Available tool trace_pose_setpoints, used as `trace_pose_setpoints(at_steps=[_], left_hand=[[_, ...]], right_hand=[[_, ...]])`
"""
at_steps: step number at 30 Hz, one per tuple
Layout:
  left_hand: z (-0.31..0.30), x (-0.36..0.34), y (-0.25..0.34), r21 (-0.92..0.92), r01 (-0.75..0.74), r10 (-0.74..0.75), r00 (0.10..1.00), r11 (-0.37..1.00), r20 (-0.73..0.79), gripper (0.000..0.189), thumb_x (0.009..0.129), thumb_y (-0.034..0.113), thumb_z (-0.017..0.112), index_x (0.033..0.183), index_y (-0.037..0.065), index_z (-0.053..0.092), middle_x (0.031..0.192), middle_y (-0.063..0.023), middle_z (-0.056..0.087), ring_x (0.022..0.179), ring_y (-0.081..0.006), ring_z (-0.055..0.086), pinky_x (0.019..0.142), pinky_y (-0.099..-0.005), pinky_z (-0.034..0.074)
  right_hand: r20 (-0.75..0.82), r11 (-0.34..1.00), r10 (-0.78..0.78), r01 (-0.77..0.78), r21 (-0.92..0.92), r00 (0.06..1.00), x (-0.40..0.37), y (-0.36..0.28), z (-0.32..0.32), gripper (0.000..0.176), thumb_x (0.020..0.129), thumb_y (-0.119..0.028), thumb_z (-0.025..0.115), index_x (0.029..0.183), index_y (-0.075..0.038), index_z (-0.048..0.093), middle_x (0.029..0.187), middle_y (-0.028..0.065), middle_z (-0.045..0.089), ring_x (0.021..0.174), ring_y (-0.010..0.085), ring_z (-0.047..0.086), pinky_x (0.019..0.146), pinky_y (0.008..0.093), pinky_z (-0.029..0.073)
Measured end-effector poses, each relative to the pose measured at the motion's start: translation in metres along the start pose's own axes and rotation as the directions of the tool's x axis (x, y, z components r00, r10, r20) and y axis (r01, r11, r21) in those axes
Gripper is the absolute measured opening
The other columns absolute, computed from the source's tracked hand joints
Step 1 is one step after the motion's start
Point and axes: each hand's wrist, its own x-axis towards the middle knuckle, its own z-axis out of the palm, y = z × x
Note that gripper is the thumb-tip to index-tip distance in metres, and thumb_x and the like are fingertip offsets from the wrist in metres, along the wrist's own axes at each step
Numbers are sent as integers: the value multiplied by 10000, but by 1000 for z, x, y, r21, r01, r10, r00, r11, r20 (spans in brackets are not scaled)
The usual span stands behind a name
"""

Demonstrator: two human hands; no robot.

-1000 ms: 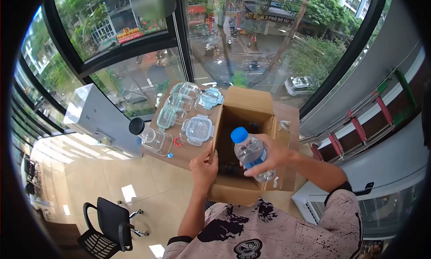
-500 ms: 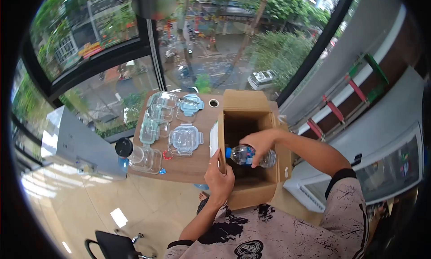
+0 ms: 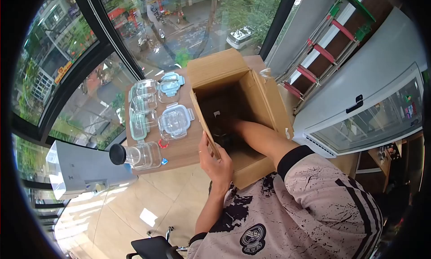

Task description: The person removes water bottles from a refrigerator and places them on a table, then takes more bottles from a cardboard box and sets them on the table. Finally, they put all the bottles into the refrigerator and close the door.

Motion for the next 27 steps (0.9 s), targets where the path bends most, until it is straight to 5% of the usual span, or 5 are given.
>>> trace_pose_setpoints(at_steps=[7, 13, 15, 25, 27], left_hand=[[1, -7, -1, 109, -65, 61, 997, 992, 36, 461, 866, -40, 488, 1324, -31, 435, 1242, -175, 544, 1125, -240, 553, 754, -295, 545], [2, -9, 5, 90, -18, 13, 998, 996, 58, 461, 869, -42, 481, 1327, -27, 430, 1269, -166, 522, 1121, -228, 544, 754, -284, 544], [3, -7, 5, 99, -18, 11, 998, 995, 66, 463, 870, -43, 478, 1330, -28, 426, 1276, -164, 516, 1120, -225, 543, 759, -280, 543], [2, -4, 8, 91, -23, 20, 999, 996, 34, 477, 833, -79, 510, 1304, -60, 440, 1232, -199, 533, 1073, -255, 579, 755, -303, 546], [1, -3, 7, 88, -20, 17, 999, 996, 39, 475, 835, -78, 508, 1304, -60, 441, 1229, -198, 536, 1070, -253, 581, 755, -303, 545]], right_hand=[[-163, 953, 10, 40, 300, 987, 21, 45, 72, 304, 838, -309, 581, 1113, -214, 670, 1093, 101, 667, 958, 276, 652, 836, 396, 499], [196, 983, 47, -81, 167, 979, 25, 42, 57, 314, 863, -317, 542, 1111, -176, 673, 1138, 100, 651, 1009, 268, 635, 877, 398, 484], [120, 908, 255, -280, 311, 959, 56, 72, 109, 312, 861, -278, 538, 1101, -131, 674, 1146, 109, 645, 1017, 271, 633, 878, 399, 489], [-9, 963, 209, -204, 177, 978, 41, 61, 76, 309, 881, -224, 498, 1100, -85, 666, 1144, 130, 639, 1029, 279, 627, 886, 395, 490], [114, 838, 330, -347, 421, 937, 31, 50, 57, 311, 891, -222, 488, 1108, -86, 663, 1149, 135, 636, 1035, 284, 623, 899, 397, 482]])
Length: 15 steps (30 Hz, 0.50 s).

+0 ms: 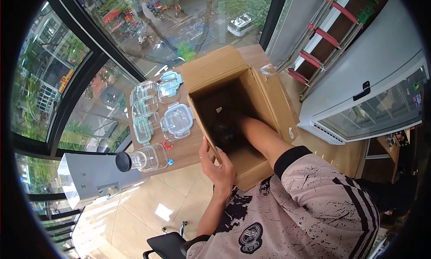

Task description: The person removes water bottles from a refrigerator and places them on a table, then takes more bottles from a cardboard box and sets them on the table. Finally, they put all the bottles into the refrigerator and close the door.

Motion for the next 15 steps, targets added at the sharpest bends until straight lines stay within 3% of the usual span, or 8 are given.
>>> trace_pose_setpoints(at_steps=[2, 4, 6, 9, 10, 12, 15], left_hand=[[-2, 0, -3, -14, 20, -19, 998, 1000, 55, 475, 879, -26, 470, 1350, -14, 411, 1289, -160, 509, 1136, -226, 534, 753, -289, 534], [-1, 0, -4, -8, 1, -1, 999, 1000, 41, 474, 861, -48, 488, 1330, -36, 422, 1255, -181, 523, 1094, -238, 562, 750, -291, 536], [-2, 2, -4, 8, -29, 28, 999, 1000, 24, 473, 843, -70, 506, 1311, -57, 434, 1220, -202, 538, 1052, -251, 589, 748, -293, 538], [-3, -1, -4, 9, -48, 48, 998, 999, 31, 485, 842, -73, 501, 1320, -54, 424, 1208, -202, 539, 1064, -247, 580, 743, -292, 539], [-2, -2, -4, 13, -47, 46, 999, 999, 24, 489, 840, -75, 496, 1323, -54, 420, 1196, -200, 543, 1072, -245, 575, 741, -292, 539], [-1, -4, -3, 13, -42, 42, 999, 999, 23, 493, 838, -78, 490, 1325, -54, 417, 1184, -198, 547, 1079, -243, 569, 739, -292, 540], [-5, -2, -1, -2, 5, -5, 997, 1000, 74, 465, 887, -14, 475, 1347, -15, 406, 1260, -155, 518, 1117, -224, 541, 747, -282, 531]], right_hand=[[9, 1000, -16, 16, -5, 1000, 8, 9, 9, 317, 896, -226, 479, 1118, -88, 659, 1159, 138, 630, 1039, 288, 621, 904, 398, 477], [12, 999, -41, 41, -10, 999, 10, 12, 9, 324, 902, -230, 471, 1128, -90, 655, 1170, 141, 625, 1043, 292, 618, 908, 398, 473], [82, 980, -80, 93, -178, 993, 9, 11, 5, 341, 905, -236, 458, 1145, -82, 646, 1186, 148, 615, 1052, 301, 612, 909, 403, 469], [25, 965, -81, 85, -248, 996, 6, 8, 10, 352, 901, -246, 458, 1149, -78, 643, 1195, 152, 610, 1063, 309, 606, 915, 412, 464], [14, 968, -76, 77, -240, 997, 4, 7, 9, 352, 901, -246, 458, 1149, -78, 643, 1195, 152, 610, 1063, 309, 606, 915, 412, 464], [-63, 999, 0, -3, -49, 998, -1, 6, 10, 357, 901, -256, 457, 1152, -83, 644, 1197, 141, 612, 1071, 309, 604, 922, 423, 460], [-99, 993, 97, -90, 71, 990, 13, 13, 25, 363, 909, -269, 446, 1157, -93, 644, 1202, 125, 614, 1072, 296, 607, 932, 429, 454]])
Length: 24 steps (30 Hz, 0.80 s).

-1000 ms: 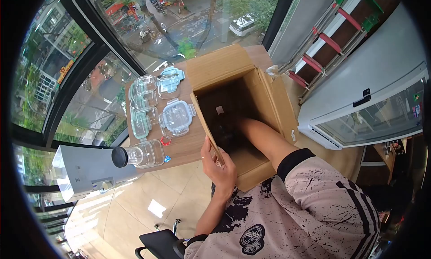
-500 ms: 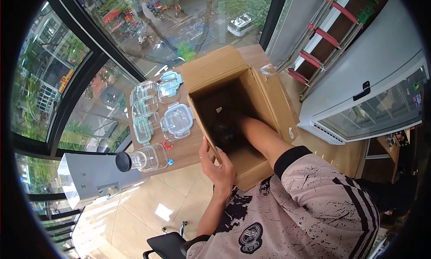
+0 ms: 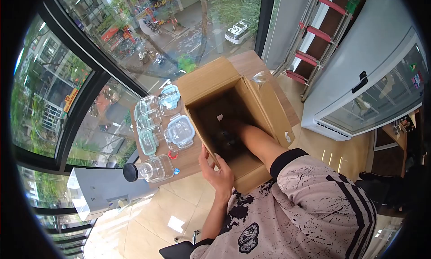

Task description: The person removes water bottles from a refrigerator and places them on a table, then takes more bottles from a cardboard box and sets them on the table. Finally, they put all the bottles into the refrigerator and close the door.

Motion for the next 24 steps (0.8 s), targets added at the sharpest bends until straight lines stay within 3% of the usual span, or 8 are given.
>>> trace_pose_setpoints(at_steps=[4, 10, 11, 15, 17, 19, 21, 24], left_hand=[[1, 1, -5, -9, -32, 32, 998, 999, -55, 489, 842, -63, 486, 1326, -47, 423, 1165, -188, 558, 1077, -235, 565, 723, -284, 536], [0, 1, -2, 12, 36, -36, 999, 999, -12, 427, 908, 3, 489, 1327, -26, 413, 1212, -153, 531, 1085, -201, 550, 802, -295, 515], [0, 0, -2, -16, 61, -62, 997, 998, -40, 418, 912, 6, 490, 1323, -26, 417, 1217, -151, 531, 1092, -210, 548, 829, -307, 507], [2, 3, 2, -62, -36, 28, 992, 997, -126, 422, 914, 17, 501, 1329, -12, 430, 1220, -166, 546, 1100, -235, 560, 809, -313, 514], [2, 1, 11, 43, -12, 17, 994, 999, -108, 407, 932, 28, 489, 1333, -4, 428, 1257, -162, 532, 1115, -238, 556, 836, -315, 504], [4, -1, 15, 66, 43, -34, 990, 997, -136, 391, 944, 49, 483, 1328, -6, 436, 1238, -171, 552, 1088, -235, 578, 802, -311, 512], [7, -5, 21, 245, 108, -73, 986, 964, -150, 371, 953, 80, 487, 1311, -13, 457, 1167, -190, 594, 1032, -238, 614, 761, -302, 515], [12, -11, 20, 516, 149, -17, 968, 843, -252, 327, 953, 98, 493, 1258, -18, 498, 888, -187, 648, 711, -199, 628, 579, -322, 471]], right_hand=[[-74, 977, -79, 63, -204, 994, -7, -13, -2, 316, 862, -257, 528, 1074, -77, 680, 1086, 162, 654, 966, 291, 644, 865, 413, 490], [533, 546, -128, 508, -666, 836, -31, -136, -48, 267, 751, -173, 659, 998, -87, 713, 1020, 148, 681, 959, 261, 654, 833, 485, 494], [697, 450, 21, 616, -647, 717, -9, -145, -35, 251, 737, -160, 668, 970, -86, 721, 1013, 147, 683, 955, 264, 654, 815, 475, 506], [427, 592, -561, 704, -393, 709, -204, -145, -209, 318, 779, -204, 675, 1049, -37, 661, 994, 126, 684, 950, 300, 644, 815, 380, 511], [63, 504, -862, 836, 216, 503, -227, -92, -250, 283, 815, -156, 669, 1047, 0, 627, 953, 137, 683, 933, 252, 654, 818, 337, 501], [-392, 265, -766, 807, 528, 509, -247, -25, -281, 185, 893, -145, 612, 1001, 4, 627, 873, 93, 675, 812, 160, 652, 744, 277, 508], [-734, -6, -291, 765, 643, 614, -226, 67, -265, 222, 868, -99, 629, 1049, 10, 560, 917, 93, 657, 835, 160, 644, 788, 293, 505], [-707, 287, 313, 646, 707, 634, -154, 190, -194, 367, 784, -65, 686, 1107, -4, 523, 1030, 90, 621, 996, 181, 606, 803, 301, 504]])
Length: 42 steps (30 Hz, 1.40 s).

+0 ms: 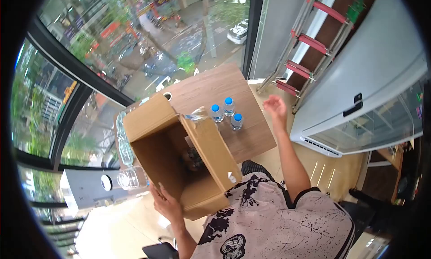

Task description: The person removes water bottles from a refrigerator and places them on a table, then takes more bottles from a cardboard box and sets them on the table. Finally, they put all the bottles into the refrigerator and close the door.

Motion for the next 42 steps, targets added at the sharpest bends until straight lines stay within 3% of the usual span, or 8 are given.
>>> trace_pose_setpoints(at_steps=[5, 11, 17, 22, 29, 32, 36, 42], left_hand=[[1, -1, 4, 121, -4, 16, 995, 993, -101, 202, 948, 129, 522, 1058, -25, 592, 600, -100, 570, 474, -133, 489, 443, -310, 353], [-3, 3, 15, 305, 117, -82, 989, 945, -127, 203, 941, 137, 544, 975, -56, 600, 531, -61, 474, 461, -74, 371, 421, -294, 269], [7, 4, 18, 122, 47, -24, 982, 991, -188, 95, 894, 86, 573, 899, -4, 601, 510, -106, 409, 427, -145, 363, 431, -317, 291], [5, -1, 10, 196, 63, -24, 980, 979, -199, 62, 871, 78, 592, 885, 17, 594, 513, -134, 455, 407, -259, 424, 443, -332, 345], [11, -1, 16, 100, 49, -29, 982, 994, -187, 129, 874, 117, 598, 976, 49, 639, 606, -159, 577, 487, -302, 564, 482, -357, 418], [15, 3, 7, 83, 29, -13, 982, 996, -186, 197, 874, 142, 601, 1055, 91, 659, 638, -148, 623, 519, -297, 607, 495, -365, 457], [19, 6, 4, 37, -23, 31, 977, 999, -212, 221, 861, 165, 619, 1060, 81, 668, 607, -142, 609, 507, -299, 603, 486, -369, 450], [24, 4, 7, -75, 41, -57, 974, 996, -218, 243, 849, 163, 631, 1077, 86, 668, 605, -140, 615, 496, -306, 601, 490, -399, 455]], right_hand=[[98, 860, 287, -211, -464, 953, -36, 125, -4, 857, 580, -158, 860, 1302, -86, 405, 1274, 148, 511, 1150, 255, 533, 879, 377, 485], [136, 785, 93, 11, -619, 986, -31, 152, 41, 821, 572, -224, 877, 1247, -69, 437, 1181, 177, 580, 1056, 311, 590, 844, 398, 493], [303, 938, 272, -182, -293, 913, -8, 161, 6, 644, 587, -133, 870, 1119, -18, 527, 1010, 83, 653, 905, 194, 648, 752, 328, 536], [610, 979, 200, -141, -144, 767, 32, 13, 24, 642, 605, -48, 844, 1154, -10, 514, 1104, 125, 628, 961, 199, 636, 869, 351, 513], [896, 986, -87, 167, 14, 436, 34, -189, 123, 759, 545, -134, 873, 1173, -26, 460, 1149, 155, 583, 1034, 218, 591, 905, 341, 478], [984, 817, -179, 556, 154, -8, 15, -225, 201, 689, 519, -190, 885, 1072, -34, 506, 1022, 105, 609, 912, 213, 617, 820, 335, 500], [807, 731, 343, 676, 91, -480, -30, -188, 292, 596, 506, -244, 859, 969, -28, 551, 816, 96, 636, 822, 203, 636, 695, 348, 506], [247, 377, 898, 926, -7, -363, -46, -71, 353, 596, 544, -275, 846, 1031, -22, 615, 980, 146, 670, 930, 250, 639, 750, 390, 512]])
